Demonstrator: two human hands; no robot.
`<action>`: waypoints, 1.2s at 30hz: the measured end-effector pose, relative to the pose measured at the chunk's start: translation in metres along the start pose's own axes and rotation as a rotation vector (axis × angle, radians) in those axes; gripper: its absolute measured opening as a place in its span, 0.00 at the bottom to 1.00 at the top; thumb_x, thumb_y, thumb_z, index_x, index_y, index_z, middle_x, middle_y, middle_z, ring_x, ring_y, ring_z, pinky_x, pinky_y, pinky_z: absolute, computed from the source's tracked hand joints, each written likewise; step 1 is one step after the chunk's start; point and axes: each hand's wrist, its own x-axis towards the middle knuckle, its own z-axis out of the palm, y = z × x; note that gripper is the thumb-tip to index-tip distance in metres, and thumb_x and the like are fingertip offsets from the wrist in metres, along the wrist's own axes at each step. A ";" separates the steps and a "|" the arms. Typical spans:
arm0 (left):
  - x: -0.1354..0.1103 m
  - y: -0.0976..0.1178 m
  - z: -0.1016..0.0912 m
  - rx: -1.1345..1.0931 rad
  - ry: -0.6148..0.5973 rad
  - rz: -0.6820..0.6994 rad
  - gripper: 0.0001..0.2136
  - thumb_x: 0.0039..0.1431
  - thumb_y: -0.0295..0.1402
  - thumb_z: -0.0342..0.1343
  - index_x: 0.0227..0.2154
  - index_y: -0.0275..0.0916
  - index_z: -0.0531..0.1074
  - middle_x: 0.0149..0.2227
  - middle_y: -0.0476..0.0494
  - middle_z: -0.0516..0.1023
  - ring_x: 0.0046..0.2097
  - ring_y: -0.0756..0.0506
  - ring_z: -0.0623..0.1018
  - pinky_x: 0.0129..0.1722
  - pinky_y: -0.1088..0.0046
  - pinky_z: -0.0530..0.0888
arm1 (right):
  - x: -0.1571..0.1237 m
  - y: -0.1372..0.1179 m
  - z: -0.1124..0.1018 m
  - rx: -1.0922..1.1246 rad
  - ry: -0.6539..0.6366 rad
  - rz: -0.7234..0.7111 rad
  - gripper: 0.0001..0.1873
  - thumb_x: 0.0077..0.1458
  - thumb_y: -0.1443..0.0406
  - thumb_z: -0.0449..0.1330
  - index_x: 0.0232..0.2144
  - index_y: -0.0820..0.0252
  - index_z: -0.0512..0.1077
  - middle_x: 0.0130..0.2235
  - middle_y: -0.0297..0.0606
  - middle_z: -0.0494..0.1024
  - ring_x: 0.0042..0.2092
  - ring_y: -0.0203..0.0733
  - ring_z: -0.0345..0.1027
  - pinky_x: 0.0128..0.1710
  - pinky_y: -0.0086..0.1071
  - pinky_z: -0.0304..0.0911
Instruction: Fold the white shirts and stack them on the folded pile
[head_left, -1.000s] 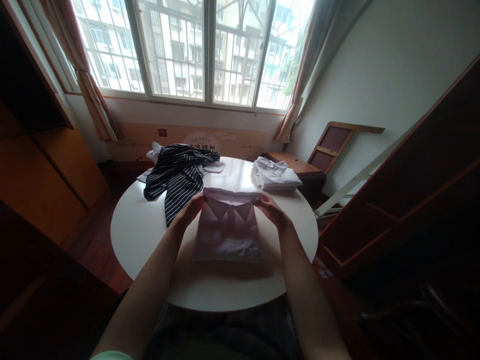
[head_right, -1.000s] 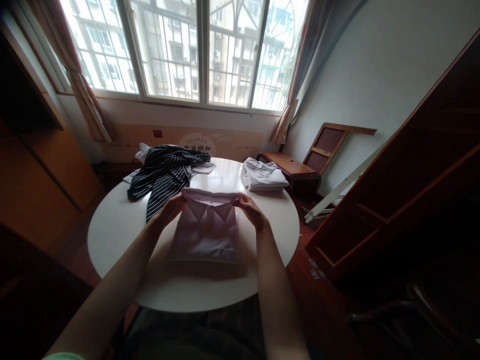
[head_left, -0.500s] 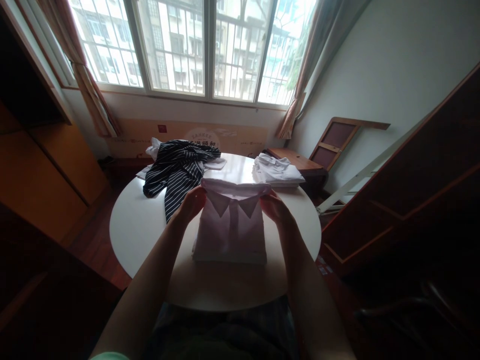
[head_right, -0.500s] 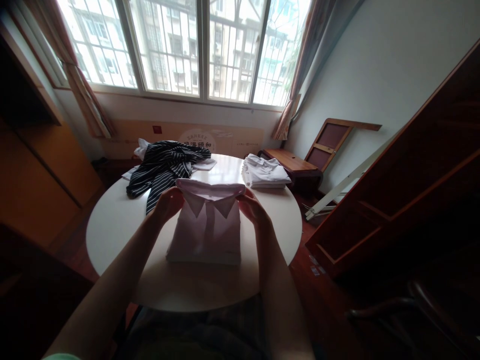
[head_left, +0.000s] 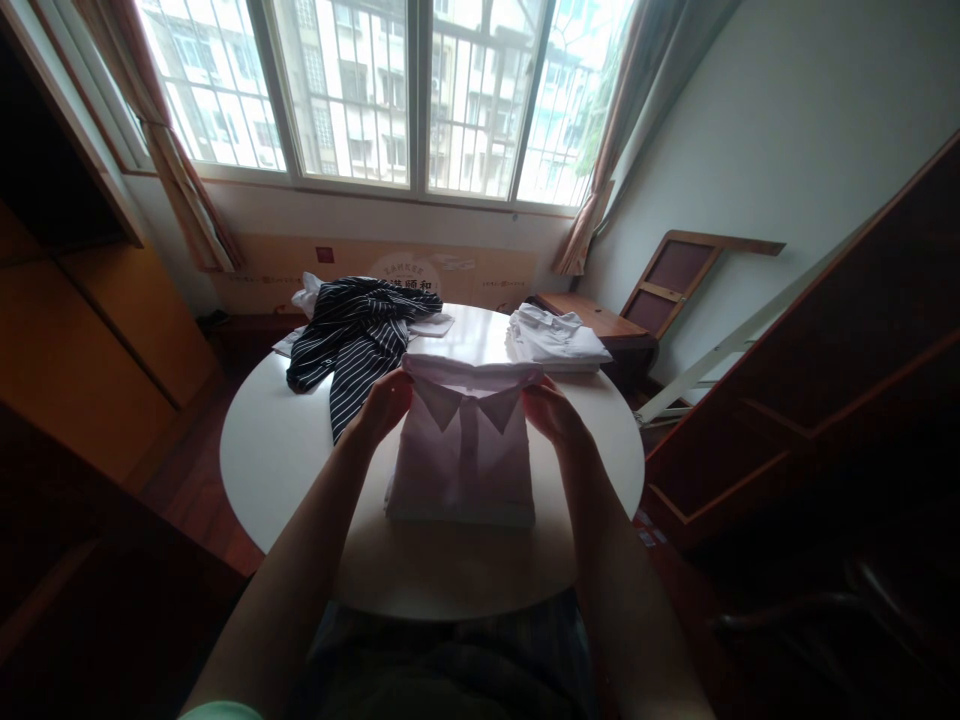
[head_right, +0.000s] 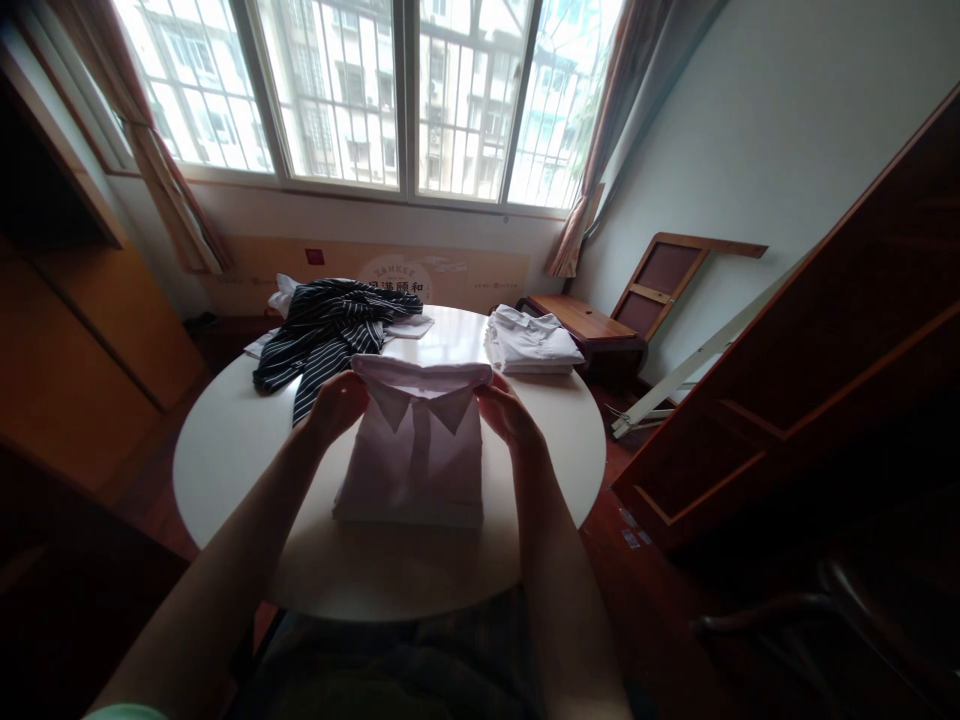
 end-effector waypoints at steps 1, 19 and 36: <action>0.001 -0.002 -0.001 0.033 0.029 0.010 0.13 0.47 0.37 0.47 0.32 0.36 0.71 0.31 0.43 0.75 0.43 0.38 0.71 0.42 0.62 0.67 | 0.002 0.003 -0.001 0.009 -0.001 0.004 0.12 0.43 0.59 0.58 0.33 0.54 0.68 0.40 0.37 0.74 0.48 0.47 0.64 0.48 0.40 0.59; -0.001 -0.044 0.024 1.056 0.290 0.392 0.13 0.54 0.29 0.49 0.44 0.39 0.68 0.49 0.37 0.68 0.53 0.37 0.65 0.54 0.60 0.59 | 0.004 0.032 0.034 -0.784 0.424 -0.119 0.02 0.46 0.63 0.56 0.25 0.55 0.65 0.28 0.39 0.69 0.32 0.44 0.63 0.40 0.40 0.59; 0.004 -0.063 0.011 1.556 0.152 -0.109 0.23 0.62 0.41 0.36 0.54 0.36 0.62 0.60 0.35 0.58 0.60 0.40 0.58 0.58 0.61 0.55 | 0.015 0.046 0.007 -0.417 0.555 0.253 0.08 0.38 0.67 0.60 0.25 0.61 0.66 0.27 0.34 0.72 0.30 0.36 0.66 0.29 0.27 0.61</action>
